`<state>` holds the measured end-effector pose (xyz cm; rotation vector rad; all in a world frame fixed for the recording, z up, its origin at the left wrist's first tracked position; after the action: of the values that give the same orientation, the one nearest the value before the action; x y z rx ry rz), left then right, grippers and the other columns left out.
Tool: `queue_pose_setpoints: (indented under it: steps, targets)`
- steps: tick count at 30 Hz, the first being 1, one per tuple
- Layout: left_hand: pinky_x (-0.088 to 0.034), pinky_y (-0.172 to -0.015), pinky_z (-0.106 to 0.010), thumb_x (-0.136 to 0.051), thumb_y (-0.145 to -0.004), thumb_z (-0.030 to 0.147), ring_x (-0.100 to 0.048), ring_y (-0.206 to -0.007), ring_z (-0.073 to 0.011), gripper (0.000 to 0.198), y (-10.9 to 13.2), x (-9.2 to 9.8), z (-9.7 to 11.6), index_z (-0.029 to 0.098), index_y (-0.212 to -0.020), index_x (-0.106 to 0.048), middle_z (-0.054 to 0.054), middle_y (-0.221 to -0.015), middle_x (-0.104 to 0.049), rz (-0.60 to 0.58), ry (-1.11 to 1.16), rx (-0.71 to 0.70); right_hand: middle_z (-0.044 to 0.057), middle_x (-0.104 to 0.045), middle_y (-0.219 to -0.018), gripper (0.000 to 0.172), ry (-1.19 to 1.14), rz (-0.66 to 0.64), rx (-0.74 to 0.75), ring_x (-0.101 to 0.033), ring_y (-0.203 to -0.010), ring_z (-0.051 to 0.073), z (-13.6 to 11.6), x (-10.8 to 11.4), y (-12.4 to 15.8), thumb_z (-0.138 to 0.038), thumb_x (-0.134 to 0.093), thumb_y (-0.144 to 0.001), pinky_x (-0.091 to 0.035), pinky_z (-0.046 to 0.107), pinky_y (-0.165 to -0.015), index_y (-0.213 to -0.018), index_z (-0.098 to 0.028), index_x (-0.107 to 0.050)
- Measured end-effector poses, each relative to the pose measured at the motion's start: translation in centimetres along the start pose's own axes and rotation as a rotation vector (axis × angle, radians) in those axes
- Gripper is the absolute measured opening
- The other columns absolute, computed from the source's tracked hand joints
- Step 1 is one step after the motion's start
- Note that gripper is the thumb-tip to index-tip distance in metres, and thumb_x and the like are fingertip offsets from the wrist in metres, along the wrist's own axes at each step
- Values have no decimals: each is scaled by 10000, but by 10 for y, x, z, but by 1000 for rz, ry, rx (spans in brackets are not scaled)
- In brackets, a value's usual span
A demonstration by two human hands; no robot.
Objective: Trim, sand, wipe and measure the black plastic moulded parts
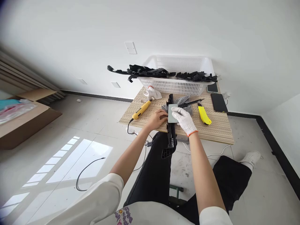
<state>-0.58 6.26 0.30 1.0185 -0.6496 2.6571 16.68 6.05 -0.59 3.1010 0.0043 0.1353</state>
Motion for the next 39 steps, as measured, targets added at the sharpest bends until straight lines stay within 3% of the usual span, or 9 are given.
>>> queue_pose_setpoints:
  steps: [3, 13, 17, 21, 25, 27, 30, 33, 39]
  targets:
    - [-485, -1013, -381, -666, -884, 315, -612, -1077, -232, 191, 0, 1, 1, 202, -1025, -729, -73, -1089, -640, 3, 9, 24, 19, -687, -1027, 448, -7, 92, 26, -590, -691, 111, -4, 6, 1, -470, -642, -784, -457, 178, -468, -1184, -275, -692]
    - [-487, -995, -376, -634, -899, 296, -618, -1081, -237, 138, -1, 0, 4, 217, -983, -710, -70, -1105, -650, -12, 35, 18, 6, -662, -891, 448, -58, 54, -3, -520, -541, 70, 0, 4, -1, -455, -696, -742, -387, 166, -400, -1146, -259, -700]
    - [-483, -991, -362, -652, -891, 373, -621, -1063, -229, 209, 1, 2, 5, 214, -1012, -716, -68, -1075, -649, 16, 53, 27, -9, -644, -869, 431, -147, 162, 7, -515, -528, 59, 0, 14, -2, -462, -665, -760, -385, 163, -399, -1145, -268, -690]
    - [-521, -852, -313, -554, -945, 454, -631, -963, -192, 318, -3, 9, -5, 206, -1098, -681, -75, -1098, -653, 98, 126, 121, -19, -625, -807, 413, -135, 118, -19, -494, -485, 49, 2, 11, -5, -449, -672, -765, -364, 161, -381, -1131, -259, -700]
    - [-524, -778, -282, -557, -945, 340, -614, -873, -155, 311, -21, 20, -24, 177, -1206, -603, -90, -1164, -652, 222, 148, 195, -10, -667, -881, 546, -137, 18, -1, -550, -516, 71, 2, 5, -10, -435, -673, -780, -371, 166, -380, -1311, -325, -607]
    - [-527, -788, -290, -602, -913, 301, -610, -865, -152, 380, -34, 19, -29, 182, -1273, -575, -98, -1234, -636, 208, 132, 168, -8, -675, -893, 618, -131, -49, 2, -552, -516, 77, 1, 0, -12, -420, -678, -781, -370, 169, -376, -1381, -351, -550]
    - [-523, -826, -316, -615, -898, 274, -611, -848, -154, 404, -50, 13, -30, 210, -1296, -588, -81, -1282, -643, 156, 99, 101, 2, -682, -922, 620, -152, 2, 13, -546, -520, 75, -2, 5, -14, -420, -648, -807, -388, 174, -384, -1411, -354, -524]
    - [-519, -856, -332, -579, -908, 229, -628, -853, -167, 359, -55, 10, -32, 212, -1264, -620, -65, -1223, -692, 135, 85, 95, 17, -693, -919, 619, -61, -85, -15, -579, -569, 95, -3, -2, -18, -382, -692, -773, -435, 185, -414, -1378, -322, -576]
    - [-523, -844, -324, -583, -904, 248, -649, -828, -165, 298, -61, 9, -38, 211, -1193, -646, -54, -1123, -732, 113, 112, 97, 20, -696, -927, 642, -79, -17, 35, -597, -602, 106, -4, -2, -34, -392, -686, -765, -432, 177, -409, -1391, -316, -572]
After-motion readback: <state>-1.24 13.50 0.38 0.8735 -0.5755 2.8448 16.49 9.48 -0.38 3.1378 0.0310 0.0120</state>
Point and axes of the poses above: each hand's wrist, its own y-axis away from the middle knuckle, its own x-axis out of the back of the hand, z = x × y, the point moved 8 cm from there along -y, towards the middle knuckle
